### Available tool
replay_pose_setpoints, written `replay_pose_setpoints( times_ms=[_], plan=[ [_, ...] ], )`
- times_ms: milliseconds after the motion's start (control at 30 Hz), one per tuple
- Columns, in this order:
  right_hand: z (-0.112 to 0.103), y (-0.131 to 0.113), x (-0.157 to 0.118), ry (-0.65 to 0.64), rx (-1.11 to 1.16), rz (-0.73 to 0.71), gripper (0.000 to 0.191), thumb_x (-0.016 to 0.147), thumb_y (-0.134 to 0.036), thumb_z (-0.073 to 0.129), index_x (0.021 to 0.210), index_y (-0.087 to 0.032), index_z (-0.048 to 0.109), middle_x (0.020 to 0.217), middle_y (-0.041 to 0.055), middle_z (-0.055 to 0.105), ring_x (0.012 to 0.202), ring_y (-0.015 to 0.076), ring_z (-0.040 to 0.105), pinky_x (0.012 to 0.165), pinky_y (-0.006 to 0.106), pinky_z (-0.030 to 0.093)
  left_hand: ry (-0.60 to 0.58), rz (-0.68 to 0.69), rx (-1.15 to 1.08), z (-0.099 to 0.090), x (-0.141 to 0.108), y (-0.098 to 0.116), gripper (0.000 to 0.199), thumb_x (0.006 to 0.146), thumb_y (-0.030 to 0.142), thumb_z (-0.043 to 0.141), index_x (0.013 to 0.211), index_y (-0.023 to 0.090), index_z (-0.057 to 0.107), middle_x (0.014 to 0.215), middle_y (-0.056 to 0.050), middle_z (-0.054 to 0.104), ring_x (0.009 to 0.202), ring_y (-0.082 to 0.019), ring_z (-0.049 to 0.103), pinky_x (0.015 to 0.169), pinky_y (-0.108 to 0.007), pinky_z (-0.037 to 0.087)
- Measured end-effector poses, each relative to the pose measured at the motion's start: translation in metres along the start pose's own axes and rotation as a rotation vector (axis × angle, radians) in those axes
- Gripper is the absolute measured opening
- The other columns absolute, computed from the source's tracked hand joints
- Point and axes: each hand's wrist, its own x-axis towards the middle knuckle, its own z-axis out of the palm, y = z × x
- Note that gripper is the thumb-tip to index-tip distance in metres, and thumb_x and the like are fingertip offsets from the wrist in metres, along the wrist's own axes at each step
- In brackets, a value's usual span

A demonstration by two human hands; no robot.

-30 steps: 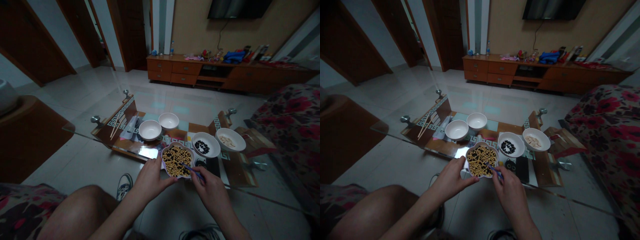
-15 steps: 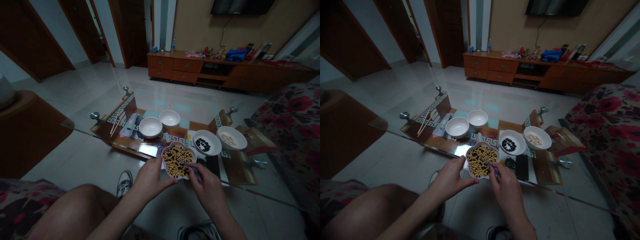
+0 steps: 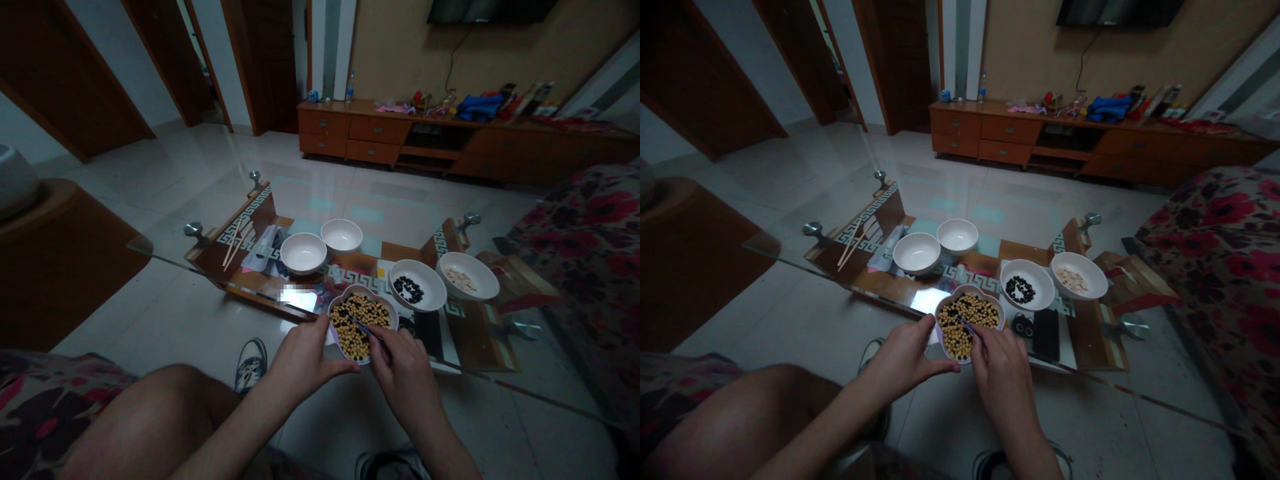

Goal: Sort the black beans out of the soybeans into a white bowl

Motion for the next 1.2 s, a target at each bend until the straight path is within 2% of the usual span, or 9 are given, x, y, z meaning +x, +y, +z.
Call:
replay_pose_setpoints(
  times_ms=[133, 400, 767, 1200],
  plan=[
    [0.0021, 0.0012, -0.001, -0.022, 0.025, 0.019, 0.026, 0.103, -0.027, 0.046, 0.11, -0.02, 0.07, 0.094, 0.0069, 0.076, 0.084, 0.0211, 0.065, 0.072, 0.034, 0.04, -0.029, -0.025, -0.001, 0.0009, 0.0006, 0.0008, 0.07, 0.066, 0.072, 0.081, 0.11, 0.019, 0.063, 0.095, -0.009, 0.075, 0.085, -0.03, 0.071, 0.068, -0.035, 0.05],
    [0.0039, 0.0019, -0.0029, -0.042, 0.043, 0.033, 0.026, 0.102, -0.025, 0.046, 0.113, -0.021, 0.069, 0.099, 0.0059, 0.076, 0.088, 0.0212, 0.067, 0.075, 0.034, 0.041, -0.025, -0.051, 0.09, 0.0004, 0.0008, 0.0026, 0.068, 0.067, 0.075, 0.078, 0.104, 0.02, 0.065, 0.081, -0.006, 0.073, 0.08, -0.03, 0.071, 0.066, -0.033, 0.048],
    [-0.0015, 0.0036, -0.0012, -0.036, 0.02, 0.061, 0.028, 0.102, -0.028, 0.044, 0.11, -0.02, 0.07, 0.098, 0.007, 0.077, 0.088, 0.0215, 0.069, 0.076, 0.034, 0.042, -0.052, 0.009, 0.089, 0.005, -0.0008, 0.005, 0.065, 0.077, 0.074, 0.071, 0.112, 0.02, 0.063, 0.093, -0.009, 0.076, 0.086, -0.031, 0.072, 0.07, -0.035, 0.051],
    [0.0017, 0.0017, -0.0014, -0.033, -0.005, 0.048, 0.027, 0.102, -0.026, 0.046, 0.108, -0.02, 0.071, 0.097, 0.0061, 0.078, 0.087, 0.0204, 0.071, 0.076, 0.034, 0.038, -0.043, 0.012, 0.112, 0.0044, -0.0011, 0.0063, 0.065, 0.077, 0.076, 0.069, 0.111, 0.021, 0.063, 0.092, -0.009, 0.075, 0.086, -0.032, 0.072, 0.07, -0.035, 0.051]
  ],
)
